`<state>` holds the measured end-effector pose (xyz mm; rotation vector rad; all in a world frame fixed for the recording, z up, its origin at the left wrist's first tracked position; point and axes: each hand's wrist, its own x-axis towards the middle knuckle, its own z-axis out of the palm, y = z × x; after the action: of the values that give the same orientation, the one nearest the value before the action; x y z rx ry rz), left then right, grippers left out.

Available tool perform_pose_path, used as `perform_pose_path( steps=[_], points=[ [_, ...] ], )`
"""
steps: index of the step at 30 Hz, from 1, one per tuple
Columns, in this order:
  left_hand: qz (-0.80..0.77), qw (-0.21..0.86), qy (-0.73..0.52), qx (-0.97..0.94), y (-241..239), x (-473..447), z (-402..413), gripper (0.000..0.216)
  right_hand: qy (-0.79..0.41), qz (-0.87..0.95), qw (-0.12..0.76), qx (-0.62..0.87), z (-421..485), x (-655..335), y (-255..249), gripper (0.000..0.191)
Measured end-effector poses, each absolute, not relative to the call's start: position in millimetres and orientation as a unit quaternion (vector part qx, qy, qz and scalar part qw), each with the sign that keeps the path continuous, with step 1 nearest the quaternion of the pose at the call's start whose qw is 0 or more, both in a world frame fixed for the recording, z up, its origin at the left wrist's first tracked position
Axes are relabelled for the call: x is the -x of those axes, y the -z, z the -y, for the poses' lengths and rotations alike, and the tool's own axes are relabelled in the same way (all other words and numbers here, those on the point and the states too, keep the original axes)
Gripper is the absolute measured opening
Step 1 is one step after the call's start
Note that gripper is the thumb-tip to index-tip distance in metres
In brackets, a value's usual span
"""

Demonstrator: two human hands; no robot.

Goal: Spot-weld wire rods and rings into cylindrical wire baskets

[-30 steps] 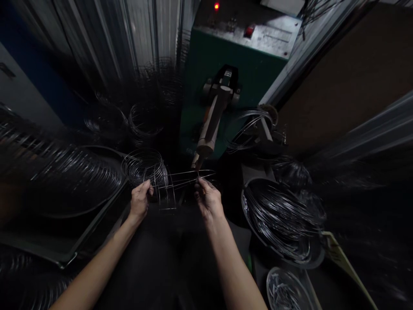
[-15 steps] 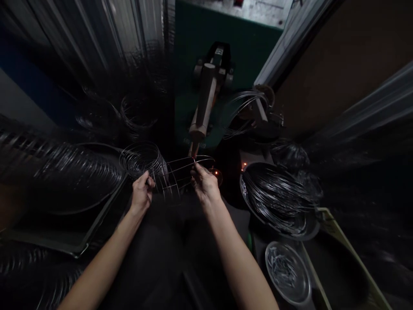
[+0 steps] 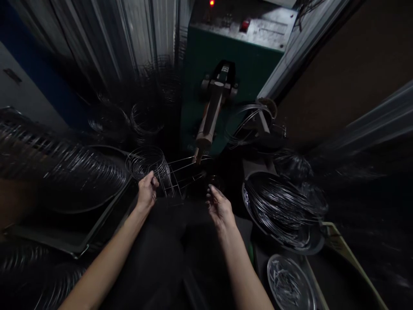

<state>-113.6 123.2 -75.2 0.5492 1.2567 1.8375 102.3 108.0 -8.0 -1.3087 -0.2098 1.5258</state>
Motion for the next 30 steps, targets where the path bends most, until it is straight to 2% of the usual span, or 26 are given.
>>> perform_pose_path(
  steps=[9, 23, 30],
  points=[
    [-0.523, 0.390, -0.719, -0.241, 64.5, 119.6, -123.0, 0.042, -0.632, 0.066, 0.542, 0.550, -103.0, -119.5, 17.8, 0.014],
    [-0.515, 0.363, -0.737, -0.243, 76.4, 114.3, -107.8, 0.044, -0.564, 0.075, 0.556, 0.606, -52.2, -182.7, 76.7, 0.034],
    [-0.530, 0.350, -0.729, -0.255, 71.9, 111.6, -118.5, 0.045, -0.397, 0.210, 0.554, 0.701, -39.1, -193.8, 110.2, 0.049]
  ],
)
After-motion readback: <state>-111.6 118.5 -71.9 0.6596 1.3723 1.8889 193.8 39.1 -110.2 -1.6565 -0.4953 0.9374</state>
